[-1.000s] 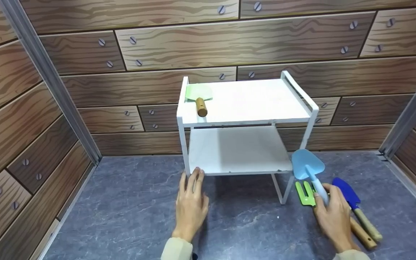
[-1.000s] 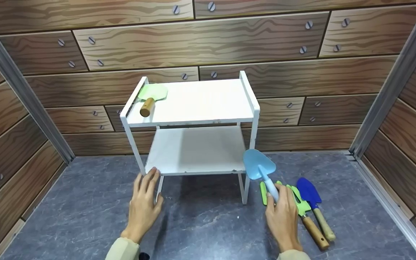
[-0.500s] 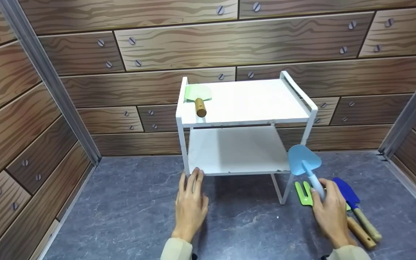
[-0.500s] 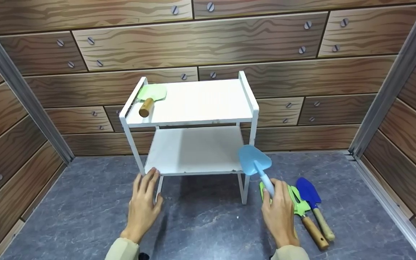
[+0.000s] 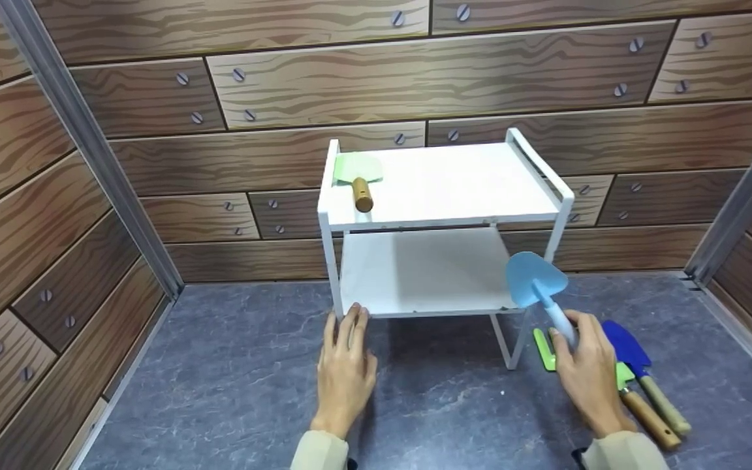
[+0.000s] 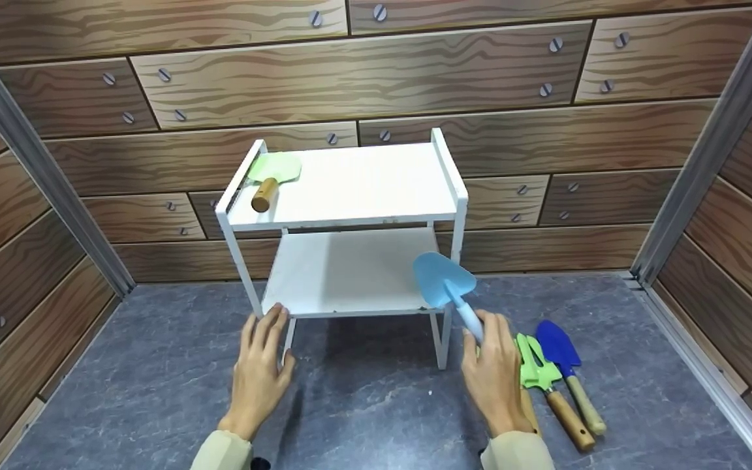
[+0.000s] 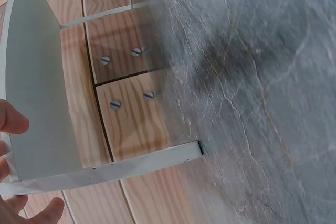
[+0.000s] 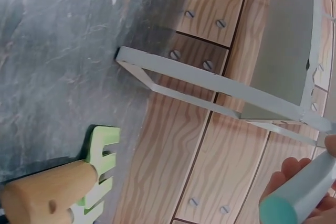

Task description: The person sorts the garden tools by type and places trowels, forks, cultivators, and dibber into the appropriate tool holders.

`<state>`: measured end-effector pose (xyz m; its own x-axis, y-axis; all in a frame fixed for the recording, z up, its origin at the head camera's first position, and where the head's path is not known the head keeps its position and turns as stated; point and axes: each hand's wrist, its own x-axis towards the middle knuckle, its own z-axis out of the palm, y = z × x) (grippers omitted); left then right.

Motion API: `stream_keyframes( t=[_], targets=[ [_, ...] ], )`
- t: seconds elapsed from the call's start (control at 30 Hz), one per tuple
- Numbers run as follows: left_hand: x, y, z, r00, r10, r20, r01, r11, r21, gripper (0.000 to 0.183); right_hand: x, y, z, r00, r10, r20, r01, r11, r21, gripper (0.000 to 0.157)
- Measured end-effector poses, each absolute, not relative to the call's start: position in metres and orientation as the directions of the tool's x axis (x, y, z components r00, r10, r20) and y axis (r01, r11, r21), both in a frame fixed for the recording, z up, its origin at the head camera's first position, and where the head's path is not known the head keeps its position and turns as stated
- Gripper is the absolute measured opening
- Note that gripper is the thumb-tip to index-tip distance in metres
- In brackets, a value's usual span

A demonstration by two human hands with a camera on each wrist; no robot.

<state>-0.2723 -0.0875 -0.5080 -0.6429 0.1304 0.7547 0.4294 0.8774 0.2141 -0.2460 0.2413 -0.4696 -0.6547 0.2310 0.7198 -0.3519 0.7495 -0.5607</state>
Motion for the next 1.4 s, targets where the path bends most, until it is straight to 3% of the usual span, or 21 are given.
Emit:
stream_keyframes(
  t=[1.4],
  targets=[
    [-0.273,-0.087,-0.508,-0.647,0.124,0.752,0.438,0.868,0.233,0.068,-0.251,0.214,-0.443,-0.583,0.146,0.799,-0.478,0.733,-0.483,0.031]
  ],
)
